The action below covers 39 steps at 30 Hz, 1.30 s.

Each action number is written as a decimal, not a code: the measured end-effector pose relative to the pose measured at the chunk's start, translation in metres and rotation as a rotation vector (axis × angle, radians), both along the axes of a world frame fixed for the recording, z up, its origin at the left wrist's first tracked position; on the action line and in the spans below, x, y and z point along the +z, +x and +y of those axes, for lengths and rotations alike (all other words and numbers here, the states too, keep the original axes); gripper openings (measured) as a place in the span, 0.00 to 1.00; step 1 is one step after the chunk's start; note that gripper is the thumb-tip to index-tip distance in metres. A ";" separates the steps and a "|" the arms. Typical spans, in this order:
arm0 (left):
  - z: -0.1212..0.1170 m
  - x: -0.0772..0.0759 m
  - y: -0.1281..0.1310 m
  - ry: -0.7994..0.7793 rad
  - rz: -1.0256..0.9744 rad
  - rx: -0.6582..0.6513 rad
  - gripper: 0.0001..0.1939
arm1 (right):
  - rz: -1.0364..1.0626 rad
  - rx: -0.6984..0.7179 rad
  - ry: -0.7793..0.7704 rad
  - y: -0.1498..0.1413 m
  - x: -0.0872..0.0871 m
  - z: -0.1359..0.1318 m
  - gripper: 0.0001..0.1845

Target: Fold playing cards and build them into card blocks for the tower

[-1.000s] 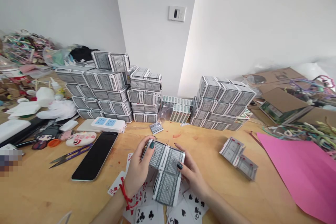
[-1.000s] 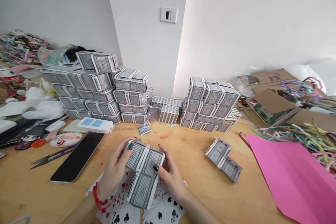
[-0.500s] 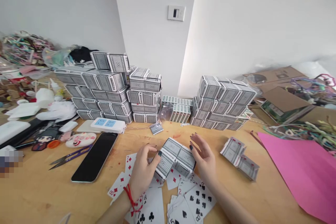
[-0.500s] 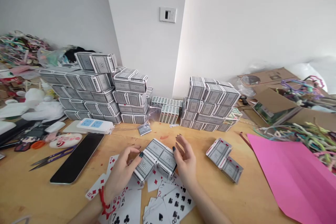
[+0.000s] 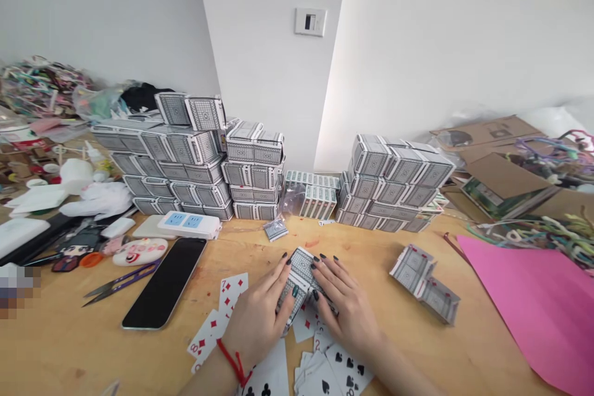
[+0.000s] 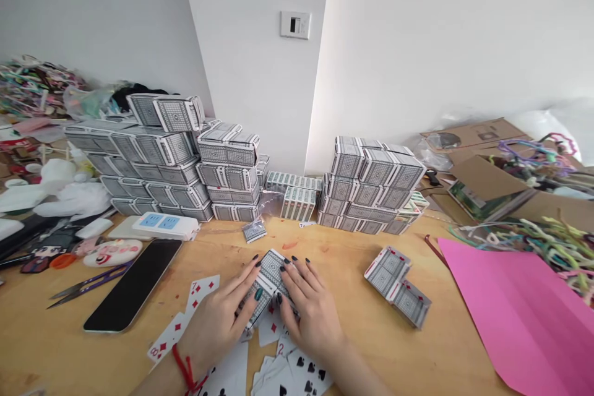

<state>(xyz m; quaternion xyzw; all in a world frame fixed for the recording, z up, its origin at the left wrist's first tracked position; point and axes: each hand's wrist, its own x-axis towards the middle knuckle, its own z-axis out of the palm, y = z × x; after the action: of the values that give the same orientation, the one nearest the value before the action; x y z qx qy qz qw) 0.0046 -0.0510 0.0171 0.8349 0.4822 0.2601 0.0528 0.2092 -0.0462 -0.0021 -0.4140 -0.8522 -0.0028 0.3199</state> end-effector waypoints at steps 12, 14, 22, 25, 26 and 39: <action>-0.007 -0.006 0.014 0.020 0.076 0.084 0.30 | -0.028 -0.060 0.027 0.001 -0.011 0.000 0.25; 0.003 0.011 0.006 -0.167 -0.019 0.073 0.26 | 0.018 -0.069 0.019 0.000 -0.013 0.000 0.25; 0.064 0.008 0.013 -0.633 -0.686 0.038 0.22 | 0.169 -0.063 -0.161 -0.003 -0.014 -0.003 0.25; 0.074 -0.010 0.027 -0.754 -0.834 -0.030 0.16 | 0.346 -0.194 -0.257 -0.009 -0.022 -0.008 0.28; 0.075 -0.013 0.029 -0.778 -0.848 -0.041 0.15 | 0.429 -0.252 -0.293 -0.012 -0.026 -0.010 0.30; 0.081 -0.012 0.036 -0.834 -0.764 0.081 0.17 | 1.281 -0.485 -0.720 -0.025 -0.018 -0.004 0.20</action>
<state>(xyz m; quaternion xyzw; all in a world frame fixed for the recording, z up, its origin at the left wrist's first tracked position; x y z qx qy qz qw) 0.0407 0.0296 0.0046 0.5705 0.5226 0.3331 0.5389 0.1846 -0.0506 -0.0199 -0.5883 -0.3350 0.4447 0.5865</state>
